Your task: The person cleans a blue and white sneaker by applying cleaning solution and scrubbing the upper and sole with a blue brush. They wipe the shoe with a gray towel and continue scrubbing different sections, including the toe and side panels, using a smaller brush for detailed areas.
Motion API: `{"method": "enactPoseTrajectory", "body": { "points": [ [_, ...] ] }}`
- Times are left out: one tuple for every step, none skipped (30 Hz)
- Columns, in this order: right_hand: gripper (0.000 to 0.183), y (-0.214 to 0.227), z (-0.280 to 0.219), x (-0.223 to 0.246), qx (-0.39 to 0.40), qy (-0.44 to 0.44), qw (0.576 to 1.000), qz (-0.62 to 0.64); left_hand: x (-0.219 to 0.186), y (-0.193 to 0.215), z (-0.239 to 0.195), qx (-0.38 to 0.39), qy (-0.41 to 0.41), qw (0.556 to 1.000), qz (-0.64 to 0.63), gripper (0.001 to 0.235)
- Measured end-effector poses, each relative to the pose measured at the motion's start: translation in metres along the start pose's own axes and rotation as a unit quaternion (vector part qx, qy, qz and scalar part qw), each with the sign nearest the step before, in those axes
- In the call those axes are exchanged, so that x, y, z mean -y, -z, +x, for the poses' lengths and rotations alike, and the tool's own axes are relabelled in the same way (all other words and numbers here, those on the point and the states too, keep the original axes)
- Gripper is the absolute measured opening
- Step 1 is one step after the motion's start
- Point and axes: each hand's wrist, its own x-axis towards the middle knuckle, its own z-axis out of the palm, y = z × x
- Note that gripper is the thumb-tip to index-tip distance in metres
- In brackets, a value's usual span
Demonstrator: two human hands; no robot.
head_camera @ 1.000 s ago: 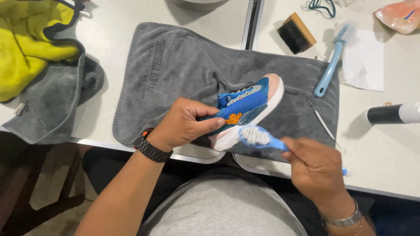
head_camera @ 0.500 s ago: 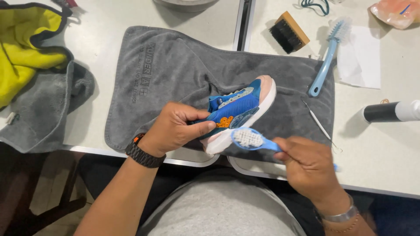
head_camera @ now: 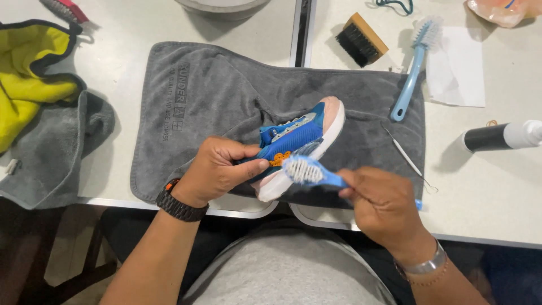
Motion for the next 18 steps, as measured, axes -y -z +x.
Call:
{"method": "enactPoseTrajectory", "body": {
  "points": [
    [0.011,0.01,0.0,-0.005,0.002,0.003,1.0,0.003,0.0,-0.001,-0.001,-0.004,-0.001,1.0,0.002,0.022],
    [0.01,0.019,-0.002,-0.009,-0.002,-0.001,0.999,-0.041,-0.001,-0.002,-0.001,-0.005,-0.001,1.0,-0.006,0.022],
    [0.009,0.029,-0.004,-0.013,-0.005,-0.005,0.996,-0.084,0.0,-0.003,-0.001,-0.007,-0.001,1.0,-0.014,0.022],
    [0.009,0.025,-0.001,-0.019,-0.006,-0.007,0.996,-0.084,0.002,-0.001,-0.001,-0.006,0.0,1.0,-0.013,0.022],
    [0.008,0.021,0.002,-0.026,-0.037,0.014,0.997,-0.067,0.004,0.001,-0.001,-0.01,-0.003,1.0,-0.005,0.022],
    [0.007,0.018,0.005,-0.032,-0.072,0.033,0.995,-0.055,0.006,0.001,0.002,-0.008,-0.005,1.0,0.002,0.021],
    [0.007,0.017,-0.003,-0.028,-0.077,0.029,0.995,-0.058,0.006,0.0,0.003,-0.001,-0.005,1.0,0.001,0.021],
    [0.007,0.016,-0.007,-0.026,-0.057,-0.003,0.998,-0.021,0.005,-0.001,0.002,-0.002,-0.005,1.0,0.001,0.021],
    [0.008,0.013,-0.011,-0.024,-0.036,-0.035,0.999,0.016,0.003,-0.001,0.001,-0.003,-0.006,1.0,0.0,0.021],
    [0.008,0.02,-0.004,-0.023,-0.038,-0.034,0.999,0.015,0.004,0.001,0.002,-0.002,-0.007,1.0,0.0,0.021],
    [0.01,0.027,0.003,-0.023,-0.053,-0.02,0.998,-0.027,0.005,0.001,0.003,-0.003,-0.004,1.0,0.0,0.022],
    [0.012,0.035,0.006,-0.022,-0.067,-0.009,0.995,-0.068,0.007,0.0,0.0,-0.004,0.001,1.0,-0.001,0.023],
    [0.012,0.029,0.005,-0.025,-0.069,-0.011,0.995,-0.069,0.007,-0.001,-0.001,-0.002,0.002,1.0,-0.001,0.023],
    [0.01,0.023,0.006,-0.026,-0.075,-0.004,0.996,-0.056,0.006,-0.001,0.0,-0.008,0.005,1.0,0.005,0.022],
    [0.01,0.017,0.007,-0.027,-0.081,0.003,0.996,-0.042,0.004,-0.001,0.001,-0.013,0.009,1.0,0.01,0.022],
    [0.01,0.024,0.006,-0.025,-0.082,0.007,0.996,-0.04,0.005,-0.001,0.001,-0.015,0.005,1.0,0.013,0.022],
    [0.009,0.03,0.005,-0.023,-0.067,-0.022,0.997,-0.033,0.005,0.0,0.001,-0.013,0.004,1.0,0.015,0.022],
    [0.009,0.037,0.001,-0.02,-0.052,-0.055,0.997,-0.028,0.006,-0.001,0.001,-0.008,0.005,1.0,0.013,0.023]
  ]
}}
